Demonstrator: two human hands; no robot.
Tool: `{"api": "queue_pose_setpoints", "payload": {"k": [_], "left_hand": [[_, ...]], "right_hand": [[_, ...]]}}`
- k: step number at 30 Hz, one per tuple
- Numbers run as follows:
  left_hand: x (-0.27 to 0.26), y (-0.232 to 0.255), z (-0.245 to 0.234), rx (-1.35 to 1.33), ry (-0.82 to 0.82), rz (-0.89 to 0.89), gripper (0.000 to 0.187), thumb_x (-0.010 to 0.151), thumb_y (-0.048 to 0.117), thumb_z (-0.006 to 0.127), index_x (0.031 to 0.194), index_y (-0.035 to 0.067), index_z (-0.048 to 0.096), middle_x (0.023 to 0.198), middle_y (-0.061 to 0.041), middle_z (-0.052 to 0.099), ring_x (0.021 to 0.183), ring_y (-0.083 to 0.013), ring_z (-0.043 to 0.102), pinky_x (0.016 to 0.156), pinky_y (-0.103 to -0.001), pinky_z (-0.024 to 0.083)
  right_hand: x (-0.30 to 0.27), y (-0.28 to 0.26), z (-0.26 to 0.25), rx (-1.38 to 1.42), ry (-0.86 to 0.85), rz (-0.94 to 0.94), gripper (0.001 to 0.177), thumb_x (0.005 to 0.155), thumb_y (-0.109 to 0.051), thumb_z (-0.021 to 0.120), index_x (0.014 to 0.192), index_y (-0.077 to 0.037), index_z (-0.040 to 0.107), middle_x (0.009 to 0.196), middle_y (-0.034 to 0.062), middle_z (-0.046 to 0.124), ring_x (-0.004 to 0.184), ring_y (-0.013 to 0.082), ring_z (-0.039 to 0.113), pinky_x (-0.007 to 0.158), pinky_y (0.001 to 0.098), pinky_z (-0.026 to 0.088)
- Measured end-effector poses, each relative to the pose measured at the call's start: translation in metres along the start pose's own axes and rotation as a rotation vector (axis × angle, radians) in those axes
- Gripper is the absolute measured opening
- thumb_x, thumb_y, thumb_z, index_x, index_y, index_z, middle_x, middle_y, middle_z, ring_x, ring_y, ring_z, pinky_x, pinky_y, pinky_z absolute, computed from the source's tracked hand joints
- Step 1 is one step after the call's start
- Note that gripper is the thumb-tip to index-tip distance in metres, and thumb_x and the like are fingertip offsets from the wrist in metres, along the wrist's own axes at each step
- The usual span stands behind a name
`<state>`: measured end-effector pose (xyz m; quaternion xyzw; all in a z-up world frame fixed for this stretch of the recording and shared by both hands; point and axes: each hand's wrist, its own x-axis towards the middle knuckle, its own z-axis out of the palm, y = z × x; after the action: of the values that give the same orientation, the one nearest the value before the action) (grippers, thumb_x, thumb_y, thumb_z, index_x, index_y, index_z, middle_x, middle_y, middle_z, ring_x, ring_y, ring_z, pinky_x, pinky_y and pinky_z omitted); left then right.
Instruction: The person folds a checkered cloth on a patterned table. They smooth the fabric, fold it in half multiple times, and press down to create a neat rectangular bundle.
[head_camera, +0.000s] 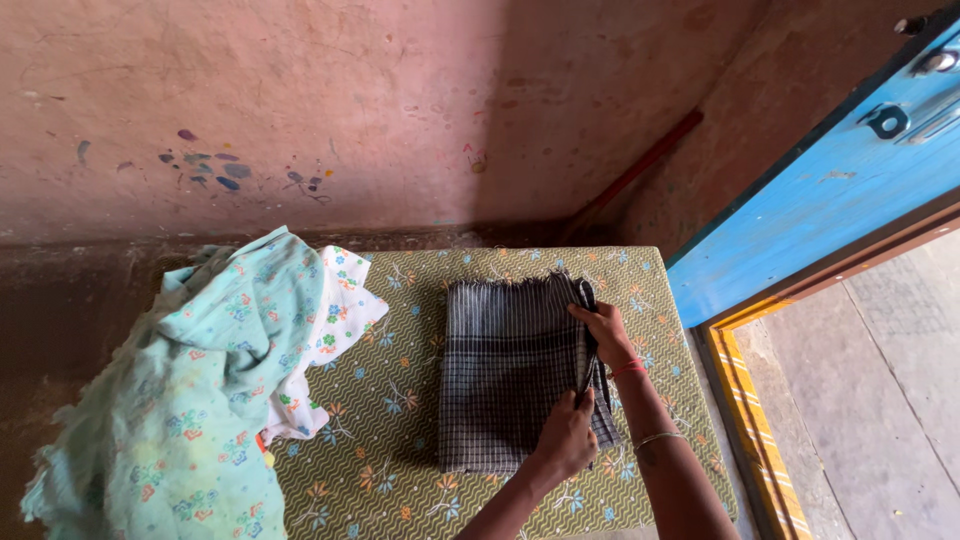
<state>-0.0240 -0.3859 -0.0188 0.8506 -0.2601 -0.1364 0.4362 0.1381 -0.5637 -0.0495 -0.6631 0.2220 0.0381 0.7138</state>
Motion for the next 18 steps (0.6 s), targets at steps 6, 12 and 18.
{"api": "queue_pose_setpoints", "payload": {"k": [6,12,18], "left_hand": [[0.012,-0.005,0.026,0.019,-0.072,-0.053,0.072,0.09,0.004,0.058,0.155,-0.009,0.031,0.134,-0.037,0.045,0.112,-0.0466,0.058,0.099,-0.05,0.05],[0.024,-0.02,0.061,0.098,-0.011,-0.011,0.072,0.091,0.005,0.06,0.154,-0.012,0.031,0.142,-0.038,0.042,0.119,-0.0496,0.055,0.102,-0.051,0.049],[0.027,-0.027,0.071,0.069,-0.135,-0.065,0.073,0.096,0.008,0.058,0.159,-0.008,0.026,0.155,-0.043,0.03,0.124,-0.0554,0.053,0.105,-0.052,0.049]], "right_hand": [[0.011,0.013,-0.015,-0.18,0.037,-0.137,0.023,0.086,-0.018,0.082,0.081,0.002,0.07,0.067,-0.0005,0.064,0.056,0.0088,0.057,0.049,0.0289,0.044],[0.02,0.018,-0.021,-0.542,0.158,-0.206,0.031,0.084,-0.027,0.086,0.077,-0.001,0.071,0.059,-0.0013,0.056,0.051,0.0069,0.046,0.047,0.0288,0.037],[0.02,0.024,-0.02,-0.516,0.201,-0.187,0.032,0.083,-0.029,0.086,0.073,-0.003,0.07,0.056,-0.0025,0.052,0.051,0.0062,0.041,0.047,0.0308,0.033]]}}
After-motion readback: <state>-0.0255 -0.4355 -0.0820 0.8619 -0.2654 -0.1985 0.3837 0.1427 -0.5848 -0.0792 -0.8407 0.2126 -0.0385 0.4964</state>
